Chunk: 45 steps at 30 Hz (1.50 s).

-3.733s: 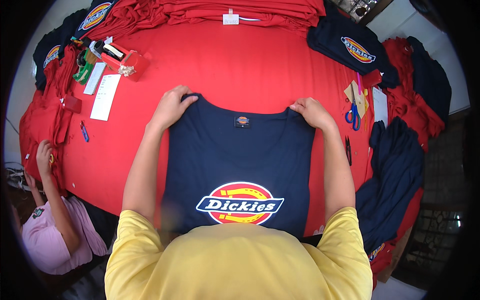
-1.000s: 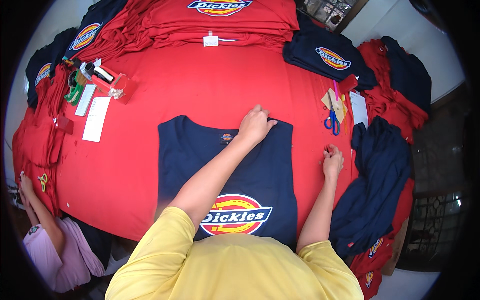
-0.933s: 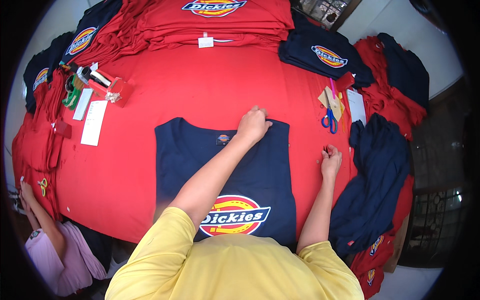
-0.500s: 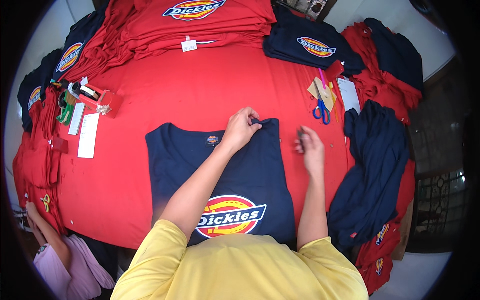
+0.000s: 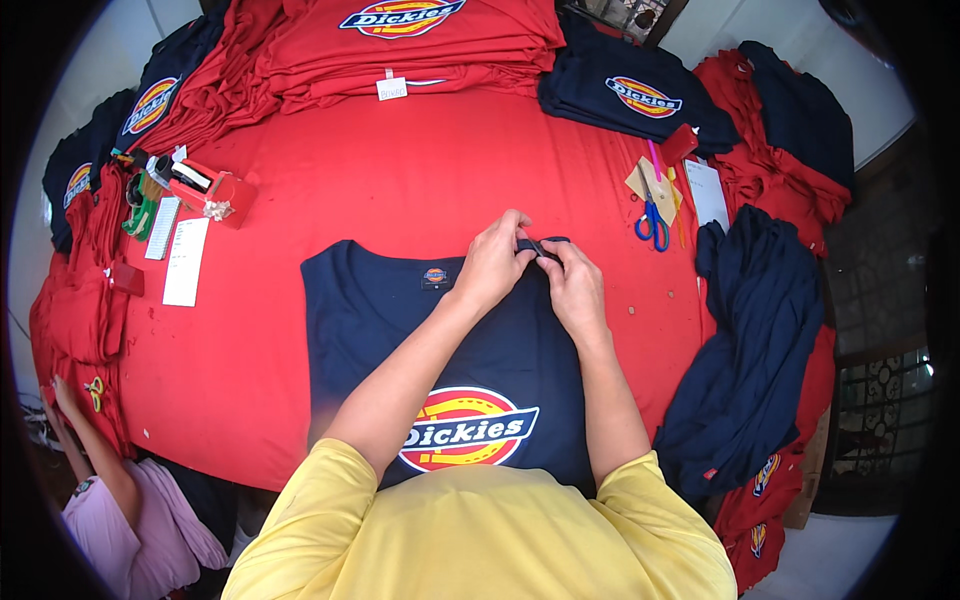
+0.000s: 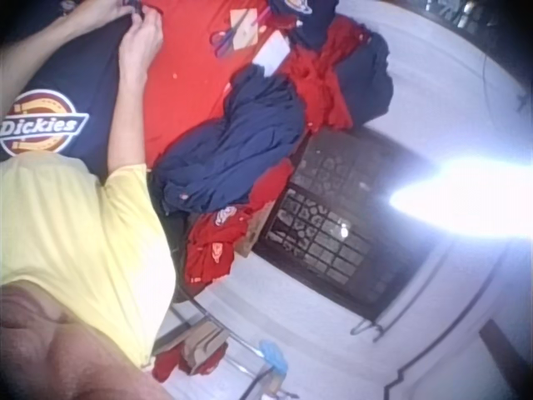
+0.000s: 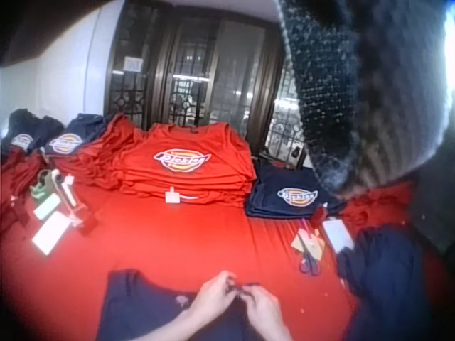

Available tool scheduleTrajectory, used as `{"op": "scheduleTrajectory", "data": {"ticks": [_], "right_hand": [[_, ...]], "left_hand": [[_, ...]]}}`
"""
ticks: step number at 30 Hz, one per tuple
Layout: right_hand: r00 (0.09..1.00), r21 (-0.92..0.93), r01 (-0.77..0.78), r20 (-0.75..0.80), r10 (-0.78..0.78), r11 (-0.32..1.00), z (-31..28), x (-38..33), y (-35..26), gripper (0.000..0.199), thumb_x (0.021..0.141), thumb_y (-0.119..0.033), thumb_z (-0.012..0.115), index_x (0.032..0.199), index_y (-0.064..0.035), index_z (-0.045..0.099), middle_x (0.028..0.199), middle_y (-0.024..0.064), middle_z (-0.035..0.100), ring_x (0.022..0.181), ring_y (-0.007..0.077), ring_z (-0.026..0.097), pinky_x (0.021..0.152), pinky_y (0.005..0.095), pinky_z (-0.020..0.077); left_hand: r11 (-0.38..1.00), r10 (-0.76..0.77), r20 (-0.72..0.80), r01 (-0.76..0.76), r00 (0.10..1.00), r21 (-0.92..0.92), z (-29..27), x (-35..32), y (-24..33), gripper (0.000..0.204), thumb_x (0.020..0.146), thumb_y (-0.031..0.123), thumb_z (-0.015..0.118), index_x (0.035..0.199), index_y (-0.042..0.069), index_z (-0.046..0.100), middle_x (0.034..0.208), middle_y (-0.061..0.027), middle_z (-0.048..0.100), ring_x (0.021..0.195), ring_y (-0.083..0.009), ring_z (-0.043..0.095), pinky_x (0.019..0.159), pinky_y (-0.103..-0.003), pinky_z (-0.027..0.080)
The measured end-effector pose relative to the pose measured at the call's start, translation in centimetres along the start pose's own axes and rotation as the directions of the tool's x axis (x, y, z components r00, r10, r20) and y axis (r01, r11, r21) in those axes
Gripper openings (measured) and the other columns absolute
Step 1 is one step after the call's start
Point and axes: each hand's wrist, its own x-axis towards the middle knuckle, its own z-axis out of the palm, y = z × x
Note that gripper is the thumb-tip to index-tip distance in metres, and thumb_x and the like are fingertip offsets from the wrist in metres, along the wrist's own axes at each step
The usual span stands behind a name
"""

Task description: The person picks up a dark blue shirt from a pile, lays it flat on a red table, and folds it.

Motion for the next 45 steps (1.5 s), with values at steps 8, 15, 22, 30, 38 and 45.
{"op": "scheduleTrajectory", "data": {"ticks": [8, 15, 22, 30, 38, 45], "right_hand": [[0.958, -0.618, -0.265, -0.256, 0.129, 0.740, -4.4, 0.5, 13.1, 0.024, 0.088, -0.022, 0.063, 0.110, -0.0115, 0.066, 0.107, 0.0090, 0.059, 0.103, 0.0289, 0.055, 0.085, 0.0455, 0.0423], [0.968, -0.262, -0.239, -0.144, 0.207, 0.935, -2.6, 0.6, 8.4, 0.029, 0.084, -0.032, 0.069, 0.094, -0.0057, 0.067, 0.089, 0.0108, 0.061, 0.084, 0.0270, 0.059, 0.075, 0.0400, 0.0442], [0.921, 0.030, -0.382, 0.100, 0.377, 0.924, -1.7, 1.2, 4.4, 0.029, 0.084, -0.029, 0.071, 0.084, -0.0009, 0.063, 0.076, 0.0118, 0.067, 0.072, 0.0234, 0.065, 0.067, 0.0353, 0.0495], [0.694, 0.662, -0.716, 0.710, -0.120, -0.221, -0.1, -1.2, 3.4, 0.063, 0.100, -0.042, 0.030, 0.130, 0.0108, 0.046, 0.123, 0.0263, 0.058, 0.117, 0.0377, 0.057, 0.103, 0.0480, 0.0428], [0.702, 0.666, -0.703, 0.706, -0.092, -0.249, -1.0, 4.3, 8.8, 0.050, 0.099, -0.027, 0.031, 0.128, 0.0104, 0.048, 0.126, 0.0242, 0.057, 0.116, 0.0335, 0.058, 0.102, 0.0442, 0.0450], [0.671, 0.678, -0.729, 0.735, 0.098, -0.095, -0.4, 1.7, 7.6, 0.039, 0.099, -0.020, 0.042, 0.124, 0.0081, 0.052, 0.123, 0.0212, 0.060, 0.113, 0.0302, 0.060, 0.101, 0.0423, 0.0468]], "left_hand": [[0.915, 0.042, -0.117, 0.009, 0.992, 0.404, -8.9, -3.1, -0.9, 0.040, 0.084, 0.020, 0.068, 0.120, 0.004, 0.058, 0.129, -0.0169, 0.055, 0.122, -0.0339, 0.051, 0.102, -0.040, 0.042], [0.704, -0.140, -0.607, 0.510, 0.782, 0.494, -20.3, -11.2, -5.2, 0.028, 0.091, 0.028, 0.063, 0.091, 0.001, 0.056, 0.086, -0.0136, 0.057, 0.083, -0.0300, 0.055, 0.073, -0.042, 0.044], [0.825, -0.221, -0.522, 0.443, 0.824, 0.350, -20.1, -13.9, -5.1, 0.024, 0.087, 0.022, 0.069, 0.084, 0.001, 0.058, 0.075, -0.0082, 0.059, 0.066, -0.0193, 0.057, 0.062, -0.035, 0.046], [0.210, -0.433, 0.394, 0.516, 0.811, -0.831, -20.2, -12.9, -5.4, 0.040, 0.096, 0.020, 0.054, 0.131, 0.000, 0.051, 0.121, -0.0158, 0.060, 0.108, -0.0217, 0.061, 0.093, -0.032, 0.050], [0.723, -0.660, -0.091, 0.599, 0.746, -0.344, -23.1, -8.2, -5.9, 0.032, 0.090, 0.031, 0.066, 0.102, 0.002, 0.059, 0.089, -0.0041, 0.063, 0.075, -0.0127, 0.060, 0.067, -0.025, 0.049], [0.778, -0.444, -0.371, 0.556, 0.815, 0.291, -20.5, -11.3, -6.2, 0.031, 0.083, 0.028, 0.074, 0.077, 0.002, 0.058, 0.065, -0.0014, 0.058, 0.062, -0.0118, 0.054, 0.058, -0.029, 0.044]]}}
